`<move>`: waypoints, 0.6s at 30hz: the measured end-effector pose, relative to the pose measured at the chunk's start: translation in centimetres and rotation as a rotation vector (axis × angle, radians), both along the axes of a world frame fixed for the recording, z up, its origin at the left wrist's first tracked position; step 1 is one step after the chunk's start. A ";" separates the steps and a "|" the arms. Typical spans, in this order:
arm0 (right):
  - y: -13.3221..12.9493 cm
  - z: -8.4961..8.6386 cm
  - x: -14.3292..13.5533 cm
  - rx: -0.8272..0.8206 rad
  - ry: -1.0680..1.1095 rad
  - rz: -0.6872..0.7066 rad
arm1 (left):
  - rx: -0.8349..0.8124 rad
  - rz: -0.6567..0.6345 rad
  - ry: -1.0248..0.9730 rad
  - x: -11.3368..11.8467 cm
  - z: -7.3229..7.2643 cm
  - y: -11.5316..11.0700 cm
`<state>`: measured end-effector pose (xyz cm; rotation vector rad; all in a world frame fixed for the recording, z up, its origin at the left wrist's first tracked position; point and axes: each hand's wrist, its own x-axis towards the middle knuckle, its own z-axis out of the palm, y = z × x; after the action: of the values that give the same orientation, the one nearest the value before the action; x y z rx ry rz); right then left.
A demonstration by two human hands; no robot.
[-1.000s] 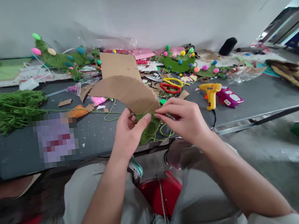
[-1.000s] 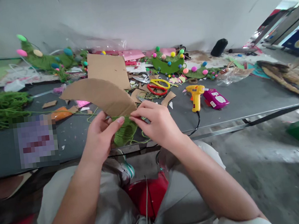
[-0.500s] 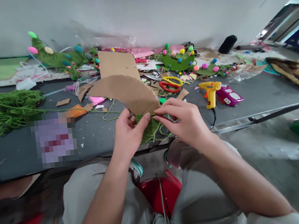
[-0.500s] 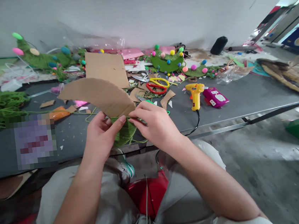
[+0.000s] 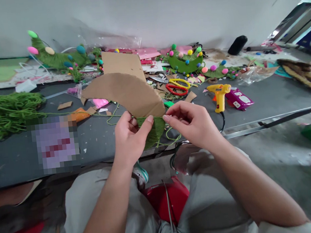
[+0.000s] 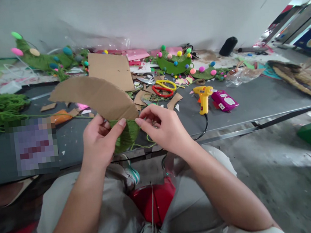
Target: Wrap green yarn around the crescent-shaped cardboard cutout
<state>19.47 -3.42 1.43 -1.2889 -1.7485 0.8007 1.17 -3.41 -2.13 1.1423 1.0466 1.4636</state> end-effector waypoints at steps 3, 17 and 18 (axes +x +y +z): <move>0.1 0.1 -0.1 -0.078 0.062 -0.007 | 0.007 0.001 0.030 0.1 0.2 -0.1; 0.1 0.2 -1.0 -0.157 0.110 -0.005 | 0.061 0.052 0.176 0.5 1.1 -0.6; 0.1 0.1 -1.0 -0.158 0.109 -0.002 | 0.060 0.056 0.187 0.6 1.1 -0.6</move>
<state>18.45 -3.34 1.52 -1.3235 -1.6241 1.0055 1.73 -4.01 -0.98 1.3223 1.1779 1.4615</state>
